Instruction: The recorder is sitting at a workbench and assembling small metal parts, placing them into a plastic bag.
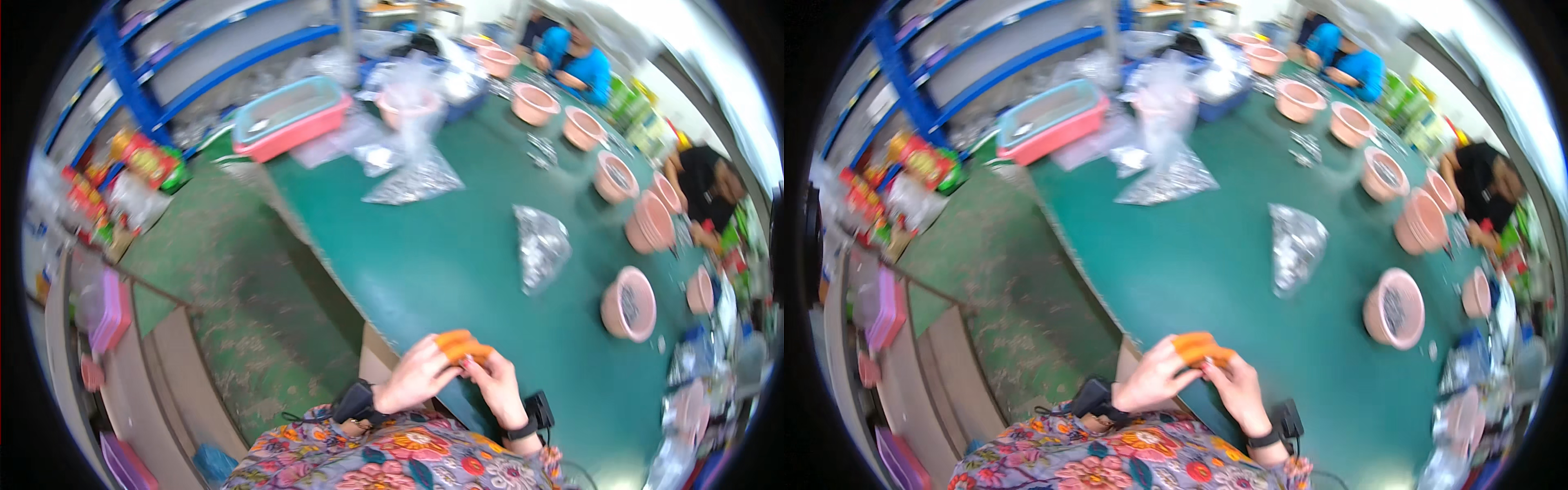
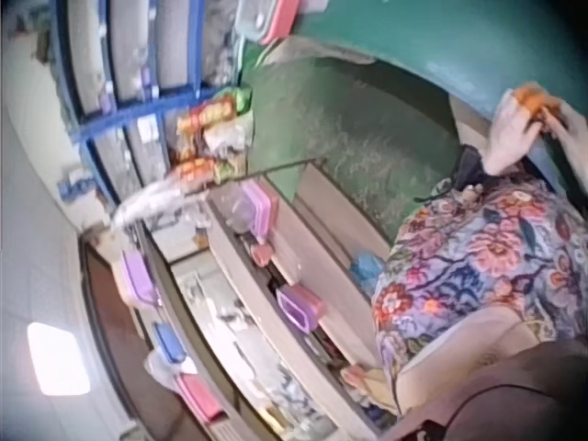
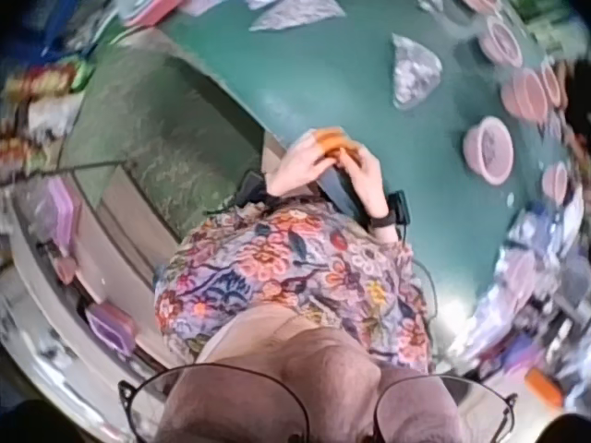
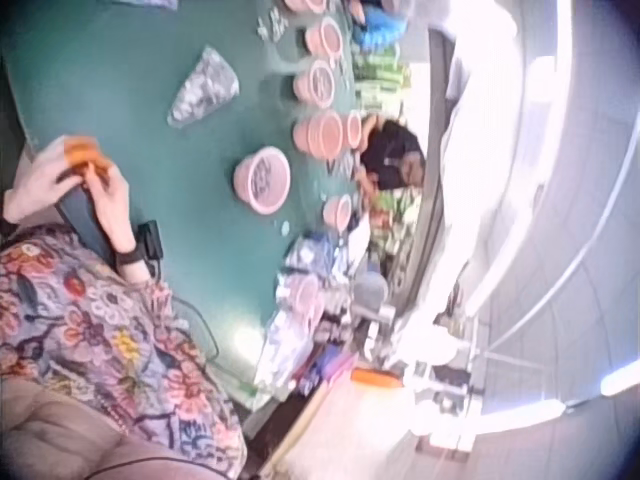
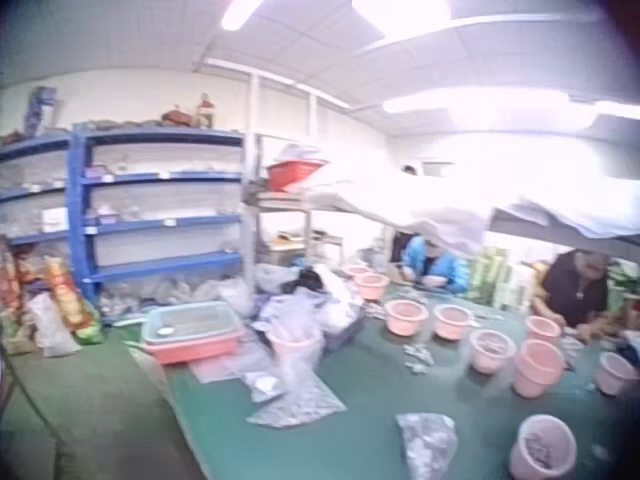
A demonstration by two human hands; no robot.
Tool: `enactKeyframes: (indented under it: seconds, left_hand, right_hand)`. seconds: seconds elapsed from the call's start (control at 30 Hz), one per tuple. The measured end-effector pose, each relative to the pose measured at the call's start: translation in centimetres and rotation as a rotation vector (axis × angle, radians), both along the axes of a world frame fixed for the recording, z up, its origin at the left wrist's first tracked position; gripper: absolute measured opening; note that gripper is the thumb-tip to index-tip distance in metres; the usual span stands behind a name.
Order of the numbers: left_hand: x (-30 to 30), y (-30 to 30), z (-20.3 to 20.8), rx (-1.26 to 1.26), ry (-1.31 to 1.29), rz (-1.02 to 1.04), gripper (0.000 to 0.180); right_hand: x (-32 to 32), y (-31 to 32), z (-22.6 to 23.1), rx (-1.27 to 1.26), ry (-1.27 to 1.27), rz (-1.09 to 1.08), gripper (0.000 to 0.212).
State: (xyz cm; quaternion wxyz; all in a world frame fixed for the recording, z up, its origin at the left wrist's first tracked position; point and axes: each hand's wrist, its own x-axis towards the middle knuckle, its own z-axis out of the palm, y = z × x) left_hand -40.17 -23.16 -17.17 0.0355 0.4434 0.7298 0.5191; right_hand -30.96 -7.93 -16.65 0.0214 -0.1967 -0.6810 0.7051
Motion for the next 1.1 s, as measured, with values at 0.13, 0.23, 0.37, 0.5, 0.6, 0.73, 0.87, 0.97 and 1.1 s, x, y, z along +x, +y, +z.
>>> enactKeyframes:
  seconds: [0.13, 0.23, 0.37, 0.5, 0.6, 0.73, 0.87, 0.97, 1.1]
  left_hand:
    - [-2.2, -0.3, -0.3, -0.134, 0.121, 0.227, 0.048]
    - [-4.6, -1.3, -2.5, -0.185, 0.330, 0.348, 0.036]
    - [-4.6, -0.6, -2.4, -0.188, 0.365, 0.378, 0.027]
    - [-4.7, -1.1, -2.3, -0.222, 0.382, 0.394, 0.027]
    - [-4.8, -0.9, -2.1, -0.230, 0.368, 0.395, 0.028]
    - [-5.2, -1.4, -2.4, -0.243, 0.373, 0.368, 0.032]
    - [-5.0, -1.4, -2.0, -0.277, 0.329, 0.363, 0.033]
    - [-4.9, -1.3, -2.0, -0.274, 0.304, 0.361, 0.034]
    - [-5.0, -1.9, -2.5, -0.293, 0.324, 0.371, 0.034]
  right_hand:
    - [-0.4, 2.6, 1.0, 0.326, 0.065, -0.021, 0.029]
    - [0.0, 4.7, 1.4, -0.045, 0.063, -0.039, 0.027]
    - [0.8, 5.5, 1.7, -0.269, 0.012, -0.008, 0.026]
    - [1.0, 5.6, 1.5, -0.691, 0.078, -0.003, 0.022]
    - [1.0, 9.2, 1.8, -0.431, -0.095, 0.055, 0.021]
    - [-2.2, 13.3, 2.4, 0.706, -0.280, -0.145, 0.039]
    - [-6.7, 14.4, 2.2, 0.771, -0.340, -0.158, 0.044]
    - [-8.7, 15.3, 1.5, 0.730, -0.303, -0.188, 0.044]
    - [-10.5, 16.6, 3.1, 0.429, -0.094, -0.229, 0.044]
